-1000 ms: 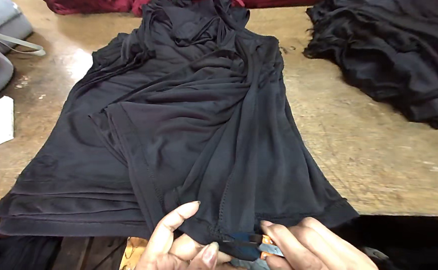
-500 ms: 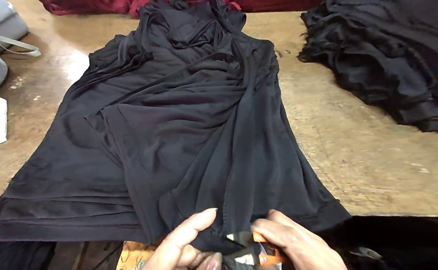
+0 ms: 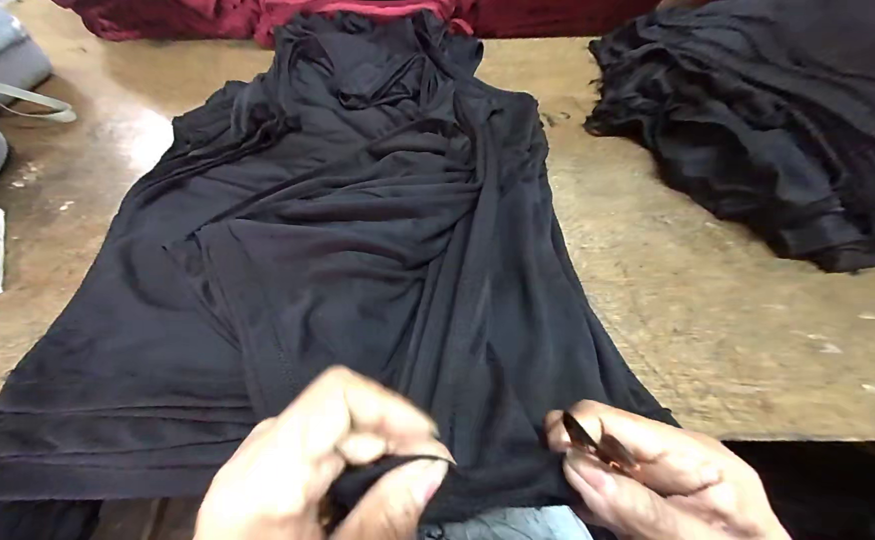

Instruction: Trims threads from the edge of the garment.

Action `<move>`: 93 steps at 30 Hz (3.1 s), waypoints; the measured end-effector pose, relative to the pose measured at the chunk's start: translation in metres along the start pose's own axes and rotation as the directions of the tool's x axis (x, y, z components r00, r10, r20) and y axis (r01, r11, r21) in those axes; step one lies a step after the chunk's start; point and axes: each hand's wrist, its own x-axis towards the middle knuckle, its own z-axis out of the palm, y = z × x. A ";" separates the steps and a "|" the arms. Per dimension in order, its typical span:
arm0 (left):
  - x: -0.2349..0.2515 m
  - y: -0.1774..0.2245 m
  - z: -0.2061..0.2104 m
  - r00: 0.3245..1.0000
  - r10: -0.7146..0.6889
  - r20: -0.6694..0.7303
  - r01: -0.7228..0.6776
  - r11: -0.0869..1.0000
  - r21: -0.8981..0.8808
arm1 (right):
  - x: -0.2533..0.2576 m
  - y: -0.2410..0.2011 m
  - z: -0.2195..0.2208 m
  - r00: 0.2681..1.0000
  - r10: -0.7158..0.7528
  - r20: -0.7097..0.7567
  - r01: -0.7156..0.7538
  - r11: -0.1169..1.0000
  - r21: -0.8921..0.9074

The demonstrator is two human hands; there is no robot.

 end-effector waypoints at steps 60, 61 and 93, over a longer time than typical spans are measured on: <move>0.026 -0.003 0.010 0.885 -0.461 0.063 0.464 0.883 -0.064 | -0.003 -0.006 -0.013 0.888 -0.359 0.286 0.403 0.313 -0.860; 0.026 -0.002 0.010 0.884 -0.463 0.068 0.467 0.882 -0.063 | -0.003 -0.006 -0.013 0.886 -0.360 0.292 0.407 0.304 -0.861; 0.004 0.020 0.021 0.835 -0.541 -0.101 0.468 0.794 -0.388 | -0.027 -0.013 0.018 0.942 -0.325 0.085 0.227 0.429 -0.874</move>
